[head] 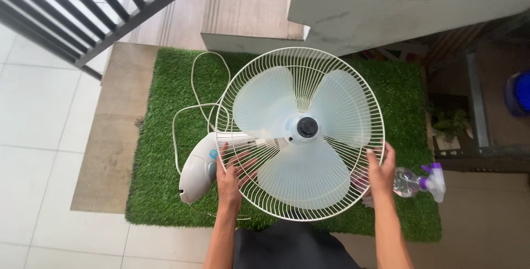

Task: The person disassembles a white pedestal fan by hand. They remove the front grille, unscrew the central cap, take off the fan blades, and then remove the rear grille and motor housing.

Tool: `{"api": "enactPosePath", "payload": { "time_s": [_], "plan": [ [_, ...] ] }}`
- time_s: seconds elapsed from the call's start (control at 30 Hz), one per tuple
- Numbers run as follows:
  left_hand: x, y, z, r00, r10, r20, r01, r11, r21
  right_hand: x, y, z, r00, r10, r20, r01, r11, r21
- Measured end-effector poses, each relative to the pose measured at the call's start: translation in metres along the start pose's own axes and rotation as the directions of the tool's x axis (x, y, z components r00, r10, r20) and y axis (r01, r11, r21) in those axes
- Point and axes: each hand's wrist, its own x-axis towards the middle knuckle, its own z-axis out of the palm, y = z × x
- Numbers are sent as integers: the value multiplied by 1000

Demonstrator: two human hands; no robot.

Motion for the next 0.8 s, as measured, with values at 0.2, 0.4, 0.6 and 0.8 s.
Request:
{"api": "enactPosePath", "payload": {
  "time_s": [0.2, 0.4, 0.6, 0.8],
  "plan": [
    [-2, 15, 6, 999, -11, 32, 10, 999, 41, -24, -60, 8, 856, -518, -11, 413, 695, -589],
    [-12, 20, 7, 736, 668, 113, -523, 454, 722, -29, -119, 61, 823, -480, 304, 558, 785, -268],
    [-4, 29, 28, 756, 603, 254, -616, 525, 587, -24, -138, 90, 764, -545, 346, 644, 681, -349],
    [29, 33, 65, 775, 374, 509, -598, 171, 783, -9, -141, 94, 803, -456, 383, 580, 744, -332]
  ]
}}
